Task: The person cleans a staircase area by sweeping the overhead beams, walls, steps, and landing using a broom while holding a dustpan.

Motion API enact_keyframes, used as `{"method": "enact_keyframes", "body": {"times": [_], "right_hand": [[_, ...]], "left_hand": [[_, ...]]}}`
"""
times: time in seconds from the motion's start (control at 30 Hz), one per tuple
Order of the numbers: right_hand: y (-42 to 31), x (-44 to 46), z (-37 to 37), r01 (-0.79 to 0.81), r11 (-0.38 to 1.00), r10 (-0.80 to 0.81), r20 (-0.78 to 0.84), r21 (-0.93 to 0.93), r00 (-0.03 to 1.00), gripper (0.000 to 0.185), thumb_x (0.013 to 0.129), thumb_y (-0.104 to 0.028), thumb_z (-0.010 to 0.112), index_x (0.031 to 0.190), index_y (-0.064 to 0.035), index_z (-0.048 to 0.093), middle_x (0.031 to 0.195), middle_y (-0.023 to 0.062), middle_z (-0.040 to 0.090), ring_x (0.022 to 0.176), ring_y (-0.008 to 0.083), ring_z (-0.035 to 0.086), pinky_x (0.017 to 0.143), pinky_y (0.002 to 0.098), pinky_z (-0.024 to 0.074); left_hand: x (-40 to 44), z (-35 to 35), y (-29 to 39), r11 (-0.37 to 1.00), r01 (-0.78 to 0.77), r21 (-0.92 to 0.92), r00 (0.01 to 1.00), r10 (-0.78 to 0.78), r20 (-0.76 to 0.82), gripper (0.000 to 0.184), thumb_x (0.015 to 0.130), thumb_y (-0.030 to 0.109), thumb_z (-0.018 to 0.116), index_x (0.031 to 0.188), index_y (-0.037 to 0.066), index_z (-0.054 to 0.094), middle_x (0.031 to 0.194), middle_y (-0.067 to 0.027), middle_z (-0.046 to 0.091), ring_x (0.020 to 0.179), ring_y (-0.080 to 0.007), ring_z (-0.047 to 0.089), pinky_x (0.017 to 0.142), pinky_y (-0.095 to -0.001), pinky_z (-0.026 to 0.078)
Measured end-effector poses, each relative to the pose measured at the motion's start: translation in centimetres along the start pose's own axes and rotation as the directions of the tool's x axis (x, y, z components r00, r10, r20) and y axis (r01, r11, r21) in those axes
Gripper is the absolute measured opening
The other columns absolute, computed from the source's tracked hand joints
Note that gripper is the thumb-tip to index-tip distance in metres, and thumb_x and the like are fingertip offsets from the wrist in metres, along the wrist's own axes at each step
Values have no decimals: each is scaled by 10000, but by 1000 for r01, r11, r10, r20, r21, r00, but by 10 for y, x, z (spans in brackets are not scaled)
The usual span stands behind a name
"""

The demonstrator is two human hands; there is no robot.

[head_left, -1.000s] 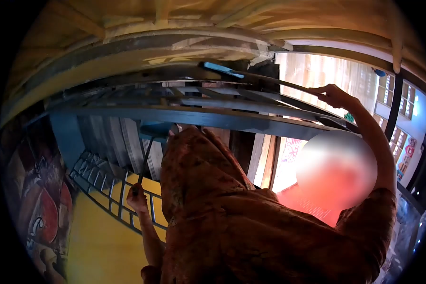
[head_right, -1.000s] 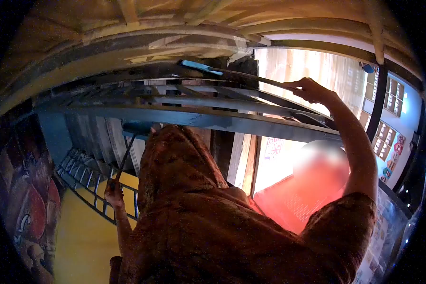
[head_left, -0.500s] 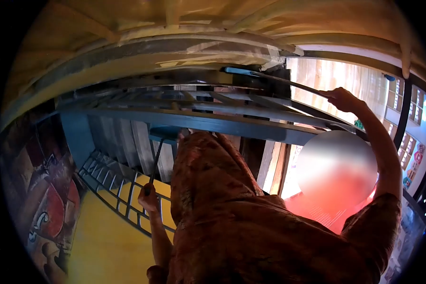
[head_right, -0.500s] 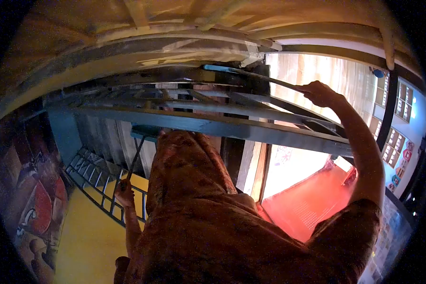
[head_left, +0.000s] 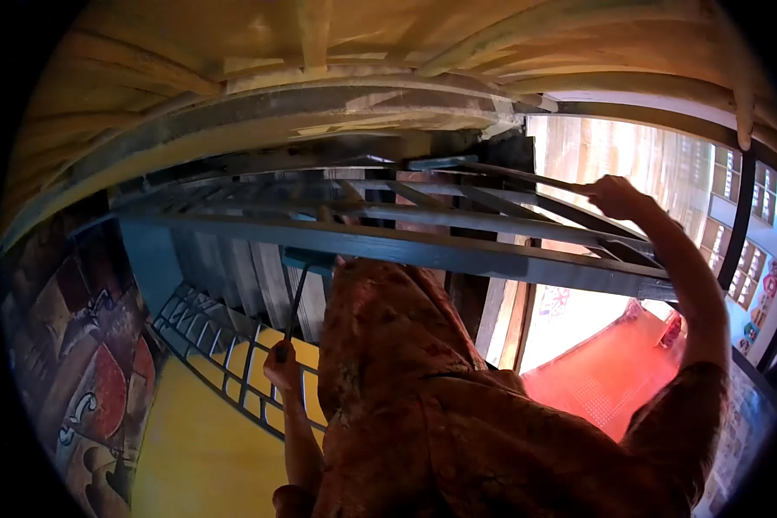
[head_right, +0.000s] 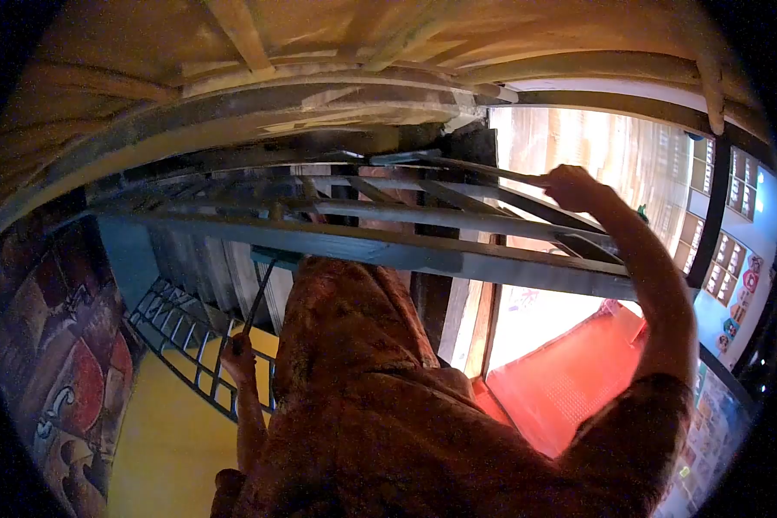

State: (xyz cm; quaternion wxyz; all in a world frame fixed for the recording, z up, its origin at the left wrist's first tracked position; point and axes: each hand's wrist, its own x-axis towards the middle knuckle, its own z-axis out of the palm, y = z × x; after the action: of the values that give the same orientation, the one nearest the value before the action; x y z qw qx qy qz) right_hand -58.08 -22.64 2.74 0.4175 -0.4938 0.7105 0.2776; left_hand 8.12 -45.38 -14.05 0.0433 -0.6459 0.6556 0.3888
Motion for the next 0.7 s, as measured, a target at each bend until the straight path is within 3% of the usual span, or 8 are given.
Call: {"method": "enact_keyframes", "body": {"times": [0.1, 0.13, 0.23, 0.37, 0.5, 0.57, 0.63, 0.7], "right_hand": [[-22, 12, -9, -70, 996, 66, 52, 60, 996, 468, 841, -148, 538, 1277, -274, 426, 794, 179, 599, 715, 342, 573, 655, 419, 461], [-18, 5, -13, -62, 997, 60, 32, 52, 998, 469, 844, -142, 535, 1279, -278, 425, 786, 180, 600, 692, 338, 573, 646, 414, 462], [-14, -28, -33, -51, 998, 50, 9, 26, 999, 466, 853, -126, 523, 1279, -285, 425, 744, 175, 603, 614, 320, 567, 608, 396, 468], [-10, -60, -41, -138, 988, 131, 96, 71, 987, 480, 853, -128, 524, 1291, -288, 410, 727, 174, 601, 577, 299, 559, 571, 378, 472], [-13, -45, -34, -174, 976, 191, 134, -130, 972, 435, 850, -141, 534, 1271, -200, 443, 821, 147, 633, 687, 275, 607, 641, 382, 516], [-9, -26, -24, -116, 985, 124, 58, -126, 991, 401, 853, -151, 525, 1249, -180, 468, 851, 154, 626, 718, 284, 606, 649, 388, 510], [-7, 3, -10, 12, 1000, -10, -95, 27, 995, 446, 847, -104, 513, 1267, -243, 451, 720, 171, 593, 608, 311, 555, 608, 411, 448], [-29, 12, -19, -27, 996, 33, -75, 88, 997, 438, 845, -97, 516, 1258, -235, 463, 727, 176, 593, 607, 316, 552, 612, 413, 442]], "left_hand": [[3, 2, -4, 996, -85, 25, 995, 86, -58, 94, 760, 61, 643, 819, -9, 660, 668, -114, 642, 562, -152, 601, 523, -273, 475], [4, 1, -5, 997, -39, -66, 998, 36, -50, 86, 758, 49, 644, 822, -6, 661, 667, -114, 641, 547, -146, 590, 508, -266, 469], [5, -6, 6, 997, 50, -66, 999, -48, 23, 92, 760, 53, 647, 822, -14, 659, 664, -103, 641, 530, -138, 575, 496, -262, 464], [8, 4, -8, 991, 8, -132, 999, -14, -42, 94, 767, 58, 640, 819, -19, 656, 616, -75, 613, 489, -109, 520, 459, -251, 428], [2, 3, -5, 983, 25, -181, 998, -34, -50, 104, 775, 67, 635, 829, -20, 654, 596, -59, 596, 473, -93, 484, 436, -240, 402], [0, 0, 2, 974, 72, -216, 996, -82, -39, 105, 777, 69, 635, 832, -19, 653, 590, -57, 592, 466, -89, 478, 426, -240, 393], [-4, -5, 15, 996, -20, -83, 999, 17, -44, 102, 782, 71, 631, 834, -15, 654, 571, -55, 580, 443, -82, 459, 402, -240, 368], [-7, -5, 10, 995, -29, -99, 998, 23, -60, 94, 789, 75, 624, 822, -8, 654, 542, -47, 559, 417, -75, 430, 379, -241, 333]]}}
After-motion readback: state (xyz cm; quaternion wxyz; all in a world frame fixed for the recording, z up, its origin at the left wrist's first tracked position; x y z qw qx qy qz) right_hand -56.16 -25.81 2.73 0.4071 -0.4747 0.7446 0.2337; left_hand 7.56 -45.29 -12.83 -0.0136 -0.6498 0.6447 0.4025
